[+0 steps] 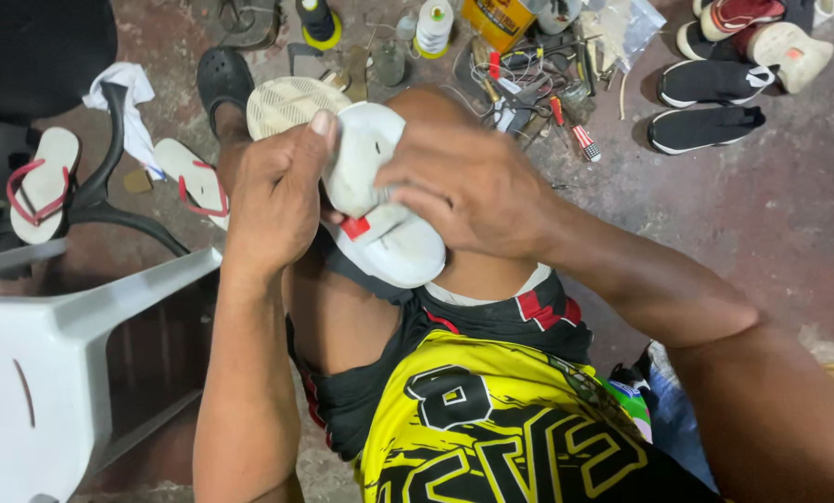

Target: The person applies adhesive from a bottle to a shoe sole and the corresponding area of a shoe upper. They press the sole onto the shoe, wipe the edges with a cloth, and repeat the process across different sections of the footwear.

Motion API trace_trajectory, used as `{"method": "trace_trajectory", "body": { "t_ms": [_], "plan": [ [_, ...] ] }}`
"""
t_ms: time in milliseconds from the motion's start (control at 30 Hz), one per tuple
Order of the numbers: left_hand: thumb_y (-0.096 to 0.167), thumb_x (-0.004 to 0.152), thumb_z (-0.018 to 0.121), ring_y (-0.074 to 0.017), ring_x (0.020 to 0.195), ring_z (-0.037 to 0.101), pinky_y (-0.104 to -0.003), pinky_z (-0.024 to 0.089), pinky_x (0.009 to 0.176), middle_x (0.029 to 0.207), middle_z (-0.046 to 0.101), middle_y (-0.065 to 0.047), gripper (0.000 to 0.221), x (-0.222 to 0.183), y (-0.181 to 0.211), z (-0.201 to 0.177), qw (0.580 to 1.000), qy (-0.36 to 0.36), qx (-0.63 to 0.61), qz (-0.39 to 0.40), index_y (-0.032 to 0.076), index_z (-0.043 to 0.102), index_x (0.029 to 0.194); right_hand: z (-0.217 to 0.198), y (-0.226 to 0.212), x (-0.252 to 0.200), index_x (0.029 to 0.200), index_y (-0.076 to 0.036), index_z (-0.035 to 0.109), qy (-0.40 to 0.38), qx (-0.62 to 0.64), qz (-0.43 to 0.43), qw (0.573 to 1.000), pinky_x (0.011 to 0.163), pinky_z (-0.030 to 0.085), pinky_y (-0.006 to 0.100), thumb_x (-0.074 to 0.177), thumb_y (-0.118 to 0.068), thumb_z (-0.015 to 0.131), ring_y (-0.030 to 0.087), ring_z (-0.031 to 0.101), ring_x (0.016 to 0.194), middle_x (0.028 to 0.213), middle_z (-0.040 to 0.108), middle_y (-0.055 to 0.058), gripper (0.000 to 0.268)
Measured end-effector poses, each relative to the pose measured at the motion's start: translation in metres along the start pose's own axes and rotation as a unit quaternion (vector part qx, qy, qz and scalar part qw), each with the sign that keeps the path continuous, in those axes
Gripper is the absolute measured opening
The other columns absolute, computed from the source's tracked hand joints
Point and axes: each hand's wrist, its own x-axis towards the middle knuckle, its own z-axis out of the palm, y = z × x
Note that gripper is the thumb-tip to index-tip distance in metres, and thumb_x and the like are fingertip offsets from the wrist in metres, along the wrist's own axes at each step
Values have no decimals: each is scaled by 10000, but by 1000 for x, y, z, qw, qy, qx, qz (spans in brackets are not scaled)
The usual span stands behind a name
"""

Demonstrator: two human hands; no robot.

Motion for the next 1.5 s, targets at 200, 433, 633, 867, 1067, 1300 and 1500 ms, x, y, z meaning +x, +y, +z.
{"method": "trace_trajectory", "body": {
  "t_ms": [200, 433, 633, 867, 1067, 1300, 1500],
  "plan": [
    [403, 1156, 490, -71, 581, 538, -255, 466, 536, 691, 588, -5, 527, 2, -16, 1, 998, 43, 21, 43, 5, 657, 853, 26, -2, 25, 1018, -92, 677, 108, -121, 46, 986, 819, 511, 450, 911, -121, 778, 342, 643, 929, 958, 616, 106, 150],
    [397, 1132, 475, -67, 528, 563, -240, 437, 475, 667, 636, 0, 495, 0, -9, 1, 997, 66, 14, 36, 16, 675, 887, 13, -2, -3, 1110, -62, 671, -19, 79, 61, 995, 832, 540, 404, 967, -72, 715, 293, 676, 952, 1022, 639, 81, 150],
    [386, 1138, 474, -75, 538, 554, -241, 433, 482, 689, 633, -12, 475, -3, -2, 8, 996, 71, -17, 42, 4, 710, 983, 29, -4, -10, 1133, -49, 690, 10, 24, 21, 999, 856, 548, 414, 962, -75, 721, 309, 670, 970, 1031, 633, 104, 175],
    [307, 1164, 491, -85, 702, 573, -256, 461, 640, 807, 638, -26, 402, -6, -3, 2, 995, 68, 27, 73, -18, 692, 1039, 23, 12, -18, 1092, -46, 699, 34, 2, 46, 998, 822, 557, 405, 944, -52, 744, 322, 687, 941, 1034, 668, 110, 154],
    [402, 982, 658, -119, 1061, 594, -268, 527, 880, 1246, 586, -56, 479, -46, 5, -14, 976, 100, 91, 170, 57, 623, 1313, 31, 17, -31, 1110, -14, 689, 51, 18, 98, 994, 902, 567, 430, 891, -15, 734, 367, 677, 1025, 1081, 660, 162, 224],
    [444, 721, 871, -386, 1293, 515, -465, 409, 1117, 1385, 575, -150, 782, -62, 17, 3, 909, 109, 352, 196, 49, 594, 1337, 39, 14, -42, 1117, -15, 688, 57, -22, 103, 993, 954, 552, 445, 850, -42, 749, 387, 667, 1087, 1142, 665, 183, 275],
    [277, 797, 815, -373, 1307, 556, -507, 406, 1032, 1284, 666, -88, 439, -69, 25, 13, 867, 88, 460, 170, 82, 731, 1181, 57, -8, -47, 1097, 35, 672, 71, 18, 75, 995, 931, 554, 449, 885, -42, 758, 371, 679, 1015, 1116, 659, 187, 241]
  ]
}}
